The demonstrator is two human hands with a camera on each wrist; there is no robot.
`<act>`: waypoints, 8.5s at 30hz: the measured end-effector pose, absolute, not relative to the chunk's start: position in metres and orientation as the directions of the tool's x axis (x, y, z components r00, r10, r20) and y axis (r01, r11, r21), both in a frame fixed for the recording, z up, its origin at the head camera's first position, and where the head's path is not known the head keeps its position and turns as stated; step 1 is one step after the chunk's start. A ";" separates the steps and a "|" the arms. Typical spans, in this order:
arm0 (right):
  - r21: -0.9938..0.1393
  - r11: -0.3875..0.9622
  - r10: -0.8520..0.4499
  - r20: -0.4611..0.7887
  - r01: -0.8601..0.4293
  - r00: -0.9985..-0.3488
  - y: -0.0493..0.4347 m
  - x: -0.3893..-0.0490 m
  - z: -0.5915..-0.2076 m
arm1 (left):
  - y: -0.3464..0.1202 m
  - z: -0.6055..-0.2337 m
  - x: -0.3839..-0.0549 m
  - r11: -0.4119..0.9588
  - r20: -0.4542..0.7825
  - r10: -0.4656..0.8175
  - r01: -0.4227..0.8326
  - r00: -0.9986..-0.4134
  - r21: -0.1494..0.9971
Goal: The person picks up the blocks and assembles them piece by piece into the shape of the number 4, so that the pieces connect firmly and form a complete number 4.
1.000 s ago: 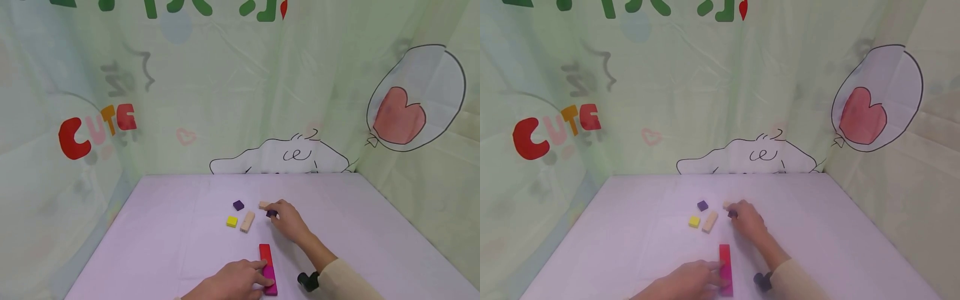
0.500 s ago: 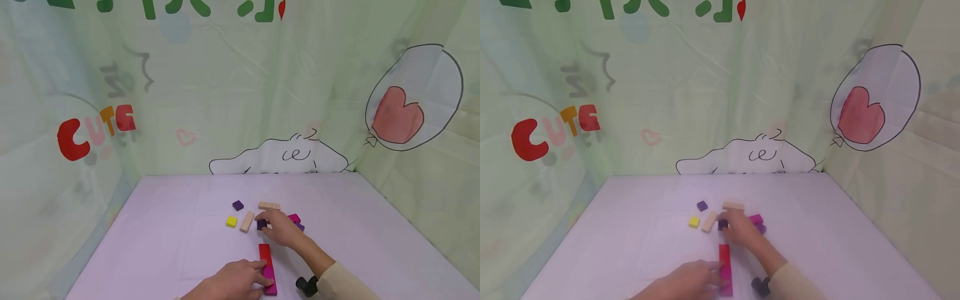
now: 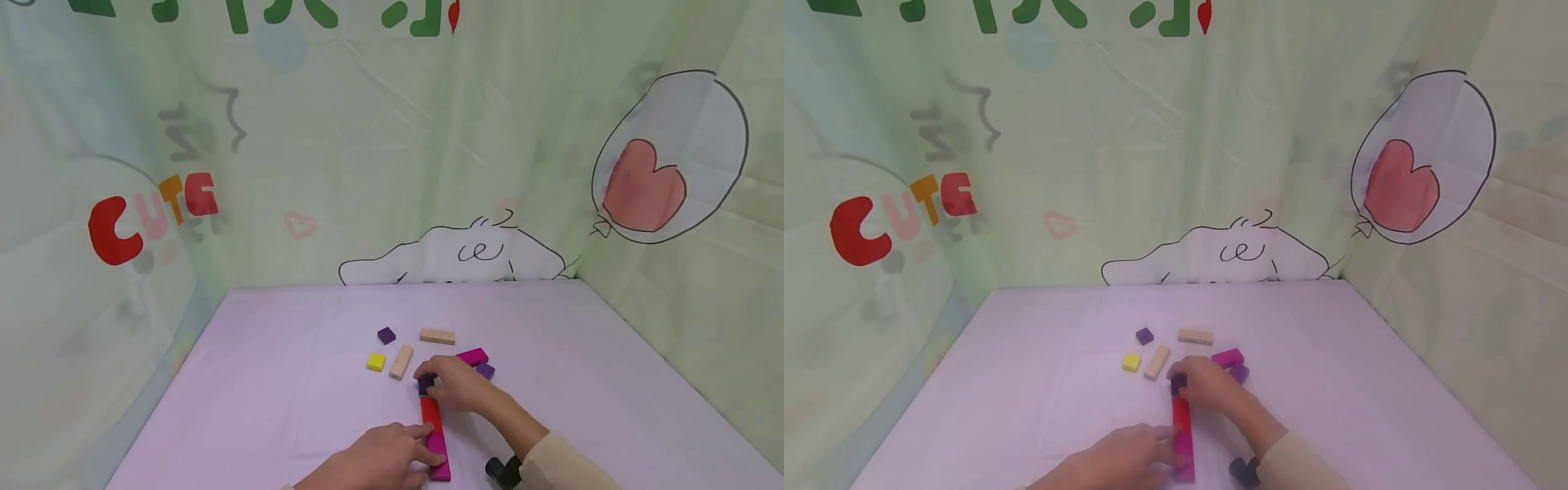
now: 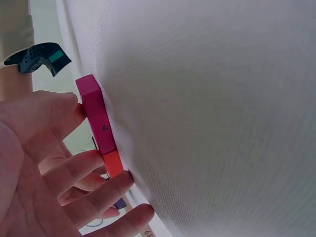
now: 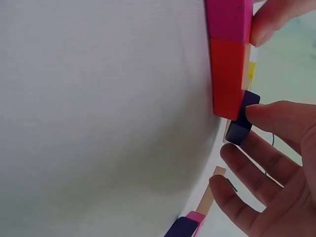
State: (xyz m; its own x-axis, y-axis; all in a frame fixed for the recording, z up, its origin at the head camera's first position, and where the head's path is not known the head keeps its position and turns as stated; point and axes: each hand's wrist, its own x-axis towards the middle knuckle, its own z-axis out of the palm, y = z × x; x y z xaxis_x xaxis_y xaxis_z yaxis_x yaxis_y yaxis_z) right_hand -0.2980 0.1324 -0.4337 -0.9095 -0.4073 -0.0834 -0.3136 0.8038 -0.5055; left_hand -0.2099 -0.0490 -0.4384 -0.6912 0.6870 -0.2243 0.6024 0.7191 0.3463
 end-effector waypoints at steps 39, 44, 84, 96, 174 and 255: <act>-0.540 0.764 -0.467 -0.084 -0.353 -0.880 0.142 -0.291 -0.436 | -0.050 -0.436 -0.209 0.707 -0.199 0.701 0.630 -0.685 0.322; -0.541 0.754 -0.478 -0.062 -0.373 -0.876 0.143 -0.289 -0.437 | -0.051 -0.437 -0.209 0.695 -0.184 0.714 0.650 -0.676 0.308; -0.449 0.818 -0.383 0.043 -0.360 -0.923 0.175 -0.271 -0.422 | -0.049 -0.438 -0.208 0.740 -0.236 0.666 0.587 -0.707 0.330; -0.221 0.925 -0.298 0.086 -0.309 -0.951 0.203 -0.288 -0.438 | -0.048 -0.435 -0.206 0.750 -0.262 0.651 0.552 -0.712 0.364; -0.330 0.886 -0.347 -0.001 -0.328 -0.938 0.168 -0.287 -0.442 | -0.049 -0.437 -0.208 0.728 -0.236 0.674 0.574 -0.700 0.376; -0.389 0.824 -0.513 -0.199 -0.413 -0.835 0.148 -0.241 -0.429 | -0.052 -0.439 -0.209 0.683 -0.155 0.722 0.657 -0.675 0.319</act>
